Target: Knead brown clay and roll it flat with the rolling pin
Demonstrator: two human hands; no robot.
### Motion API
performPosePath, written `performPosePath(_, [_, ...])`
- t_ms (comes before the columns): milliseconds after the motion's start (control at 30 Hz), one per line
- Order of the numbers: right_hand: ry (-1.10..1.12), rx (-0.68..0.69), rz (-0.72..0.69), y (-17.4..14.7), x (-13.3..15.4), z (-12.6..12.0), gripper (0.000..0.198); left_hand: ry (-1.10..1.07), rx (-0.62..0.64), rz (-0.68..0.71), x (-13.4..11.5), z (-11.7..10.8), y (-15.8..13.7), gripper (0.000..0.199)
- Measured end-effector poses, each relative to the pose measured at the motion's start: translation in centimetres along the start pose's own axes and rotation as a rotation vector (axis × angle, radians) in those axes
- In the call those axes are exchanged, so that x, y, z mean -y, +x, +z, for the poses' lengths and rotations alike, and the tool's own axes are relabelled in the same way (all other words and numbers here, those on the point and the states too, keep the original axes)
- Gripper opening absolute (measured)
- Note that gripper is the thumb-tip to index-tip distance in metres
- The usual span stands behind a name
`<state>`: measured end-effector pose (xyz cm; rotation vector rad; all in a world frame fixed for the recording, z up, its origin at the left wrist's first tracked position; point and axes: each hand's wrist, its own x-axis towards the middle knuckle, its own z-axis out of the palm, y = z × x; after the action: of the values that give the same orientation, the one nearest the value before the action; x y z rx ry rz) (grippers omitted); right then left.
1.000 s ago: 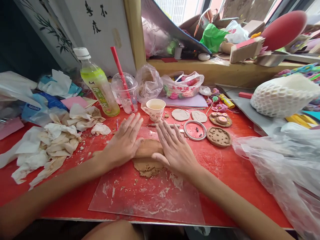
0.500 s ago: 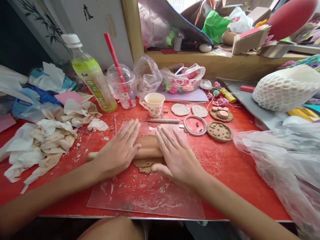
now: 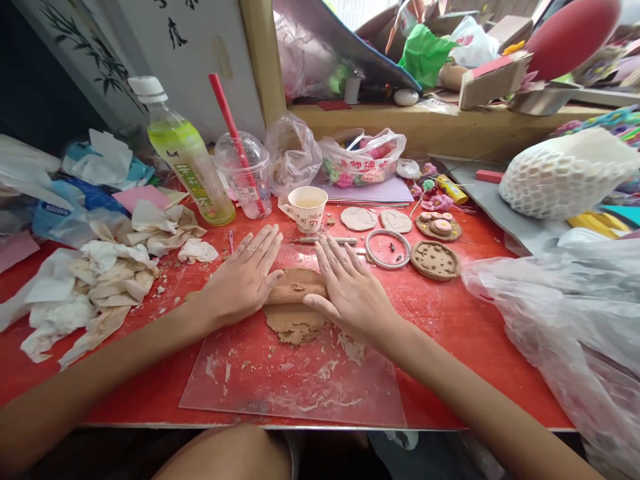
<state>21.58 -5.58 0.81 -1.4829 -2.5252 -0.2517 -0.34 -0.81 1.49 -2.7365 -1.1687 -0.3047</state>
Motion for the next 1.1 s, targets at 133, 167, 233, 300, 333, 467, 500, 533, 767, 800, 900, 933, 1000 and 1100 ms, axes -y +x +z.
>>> performPosePath(133, [0.026,0.016,-0.093,-3.2,1.4,-0.5,0.094,-0.015,0.052,0.092,-1.7,-0.8,-2.9,0.059])
performPosePath(167, [0.023,0.016,-0.115,-4.6,2.0,-0.7,0.096,-0.016,0.051,0.117,-2.4,-1.1,-4.1,0.06])
performPosePath(233, [0.005,0.053,-0.14,-7.2,3.1,-1.2,0.1,-0.019,0.048,0.182,-3.6,-1.7,-6.3,0.061])
performPosePath(300, [-0.008,0.073,-0.158,-8.7,3.7,-1.5,0.103,-0.018,0.038,0.222,-4.3,-2.0,-7.6,0.061])
performPosePath(333, [-0.011,0.077,-0.162,-8.9,3.8,-1.6,0.103,-0.016,0.034,0.227,-4.4,-2.0,-7.8,0.06])
performPosePath(467, [-0.013,0.031,-0.168,-6.2,2.4,-1.1,0.097,-0.003,0.049,0.16,-3.0,-1.3,-5.3,0.058])
performPosePath(500, [-0.013,0.023,-0.15,-5.0,1.9,-0.9,0.095,0.005,0.059,0.134,-2.3,-1.0,-4.1,0.058])
performPosePath(533, [-0.017,0.016,-0.129,-3.7,1.2,-0.6,0.093,0.016,0.075,0.119,-1.5,-0.7,-3.0,0.057])
performPosePath(767, [-0.038,-0.011,0.018,1.8,-1.5,0.5,0.076,0.066,-0.011,0.037,2.1,0.2,2.1,0.056])
performPosePath(800, [-0.043,-0.018,0.013,1.5,-1.3,0.5,0.077,0.057,-0.013,0.032,1.9,0.2,1.8,0.056])
performPosePath(900, [-0.048,-0.007,-0.074,-1.0,-0.1,0.1,0.09,0.012,0.053,0.057,0.2,-0.3,-0.7,0.058])
performPosePath(933, [-0.044,0.008,-0.107,-2.3,0.5,-0.1,0.095,-0.002,0.079,0.074,-0.6,-0.6,-1.9,0.058])
performPosePath(1000, [-0.035,0.017,-0.161,-5.1,1.9,-0.7,0.101,-0.018,0.088,0.112,-2.2,-1.4,-4.4,0.058])
performPosePath(1100, [-0.054,0.064,-0.175,-8.7,3.6,-1.5,0.106,-0.03,0.098,0.2,-3.6,-2.5,-7.6,0.058])
